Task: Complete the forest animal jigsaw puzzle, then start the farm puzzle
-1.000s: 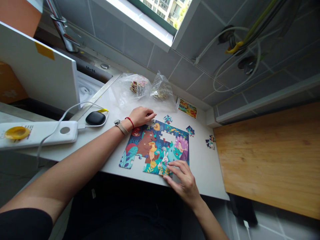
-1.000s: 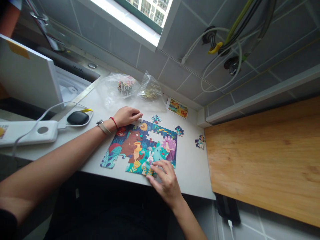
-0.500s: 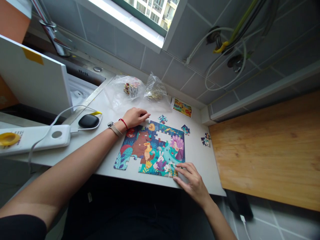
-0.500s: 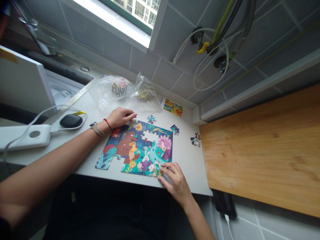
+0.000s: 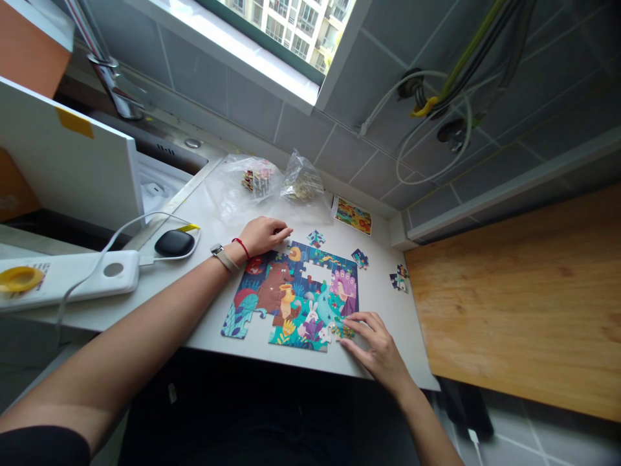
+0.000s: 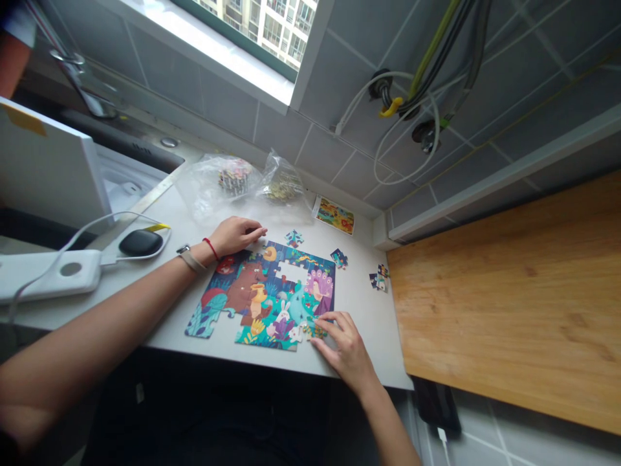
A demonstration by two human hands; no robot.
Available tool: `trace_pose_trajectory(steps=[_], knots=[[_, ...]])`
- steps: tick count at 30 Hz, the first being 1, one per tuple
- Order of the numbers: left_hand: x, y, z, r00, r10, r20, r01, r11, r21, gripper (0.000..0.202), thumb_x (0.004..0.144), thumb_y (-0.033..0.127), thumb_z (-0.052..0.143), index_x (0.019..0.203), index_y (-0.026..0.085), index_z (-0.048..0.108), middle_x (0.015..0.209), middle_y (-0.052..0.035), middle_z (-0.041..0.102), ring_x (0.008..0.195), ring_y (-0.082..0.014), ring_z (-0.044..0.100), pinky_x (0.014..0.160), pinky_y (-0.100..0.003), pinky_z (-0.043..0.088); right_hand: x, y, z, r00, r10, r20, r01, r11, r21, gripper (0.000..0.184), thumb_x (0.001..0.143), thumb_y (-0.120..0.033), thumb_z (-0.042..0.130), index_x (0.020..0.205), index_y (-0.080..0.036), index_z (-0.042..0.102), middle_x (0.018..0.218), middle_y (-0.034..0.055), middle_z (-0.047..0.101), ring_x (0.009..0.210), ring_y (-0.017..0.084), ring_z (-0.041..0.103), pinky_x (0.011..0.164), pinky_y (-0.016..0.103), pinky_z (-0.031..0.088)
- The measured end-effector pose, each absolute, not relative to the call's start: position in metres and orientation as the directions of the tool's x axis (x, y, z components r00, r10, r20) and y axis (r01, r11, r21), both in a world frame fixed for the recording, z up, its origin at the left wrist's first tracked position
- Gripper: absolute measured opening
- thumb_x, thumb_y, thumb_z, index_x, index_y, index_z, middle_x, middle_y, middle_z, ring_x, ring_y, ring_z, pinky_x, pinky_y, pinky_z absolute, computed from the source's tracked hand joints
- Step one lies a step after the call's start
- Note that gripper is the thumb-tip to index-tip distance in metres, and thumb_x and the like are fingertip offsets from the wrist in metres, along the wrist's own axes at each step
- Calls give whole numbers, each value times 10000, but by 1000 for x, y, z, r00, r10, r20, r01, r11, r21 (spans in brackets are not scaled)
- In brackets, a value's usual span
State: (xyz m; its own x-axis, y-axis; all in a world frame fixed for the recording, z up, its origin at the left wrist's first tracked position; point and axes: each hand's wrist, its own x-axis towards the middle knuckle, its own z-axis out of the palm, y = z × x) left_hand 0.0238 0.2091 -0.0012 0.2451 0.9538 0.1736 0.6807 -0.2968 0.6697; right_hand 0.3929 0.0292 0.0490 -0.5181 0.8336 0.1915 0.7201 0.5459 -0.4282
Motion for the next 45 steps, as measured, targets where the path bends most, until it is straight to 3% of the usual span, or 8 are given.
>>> trace_pose_trajectory(steps=[7, 13, 22, 37, 45], knots=[[25, 210, -4, 247, 954, 170, 688, -296, 663, 501, 991, 557, 464, 775, 237, 783, 732, -69, 758, 665, -202, 607, 626, -317, 321, 396, 40, 42, -505, 852, 141, 743, 512, -430, 370, 935, -340, 807, 1294, -264, 759, 1199, 112, 740, 1120, 282, 715, 963, 470, 647], [25, 211, -6, 248, 953, 175, 685, -300, 663, 490, 990, 556, 482, 760, 240, 778, 716, -71, 748, 666, -207, 605, 621, -319, 303, 395, 38, 43, -476, 865, 158, 747, 493, -446, 347, 944, -334, 797, 1282, -259, 771, 1174, 109, 757, 1096, 273, 730, 954, 455, 655], [25, 210, -5, 242, 955, 171, 675, -292, 678, 509, 965, 556, 459, 726, 216, 752, 699, -67, 732, 618, -186, 560, 618, -317, 289, 394, 27, 29, -479, 834, 274, 729, 551, -406, 382, 973, -277, 766, 1354, -263, 739, 1317, 109, 778, 1167, 295, 729, 977, 492, 655], [23, 211, -8, 233, 952, 199, 639, -304, 707, 495, 948, 561, 499, 700, 221, 761, 666, -62, 736, 613, -188, 591, 617, -300, 325, 400, 38, 20, -300, 866, 401, 786, 462, -411, 160, 969, -305, 771, 1119, -264, 806, 1203, 90, 814, 1092, 289, 721, 957, 490, 626], [22, 212, -8, 218, 952, 216, 581, -304, 755, 475, 933, 555, 509, 825, 218, 825, 693, -51, 775, 651, -201, 672, 636, -280, 402, 432, 78, 16, -189, 860, 474, 819, 405, -407, 160, 964, -393, 763, 999, -246, 818, 1091, 99, 831, 1033, 292, 734, 939, 487, 598]])
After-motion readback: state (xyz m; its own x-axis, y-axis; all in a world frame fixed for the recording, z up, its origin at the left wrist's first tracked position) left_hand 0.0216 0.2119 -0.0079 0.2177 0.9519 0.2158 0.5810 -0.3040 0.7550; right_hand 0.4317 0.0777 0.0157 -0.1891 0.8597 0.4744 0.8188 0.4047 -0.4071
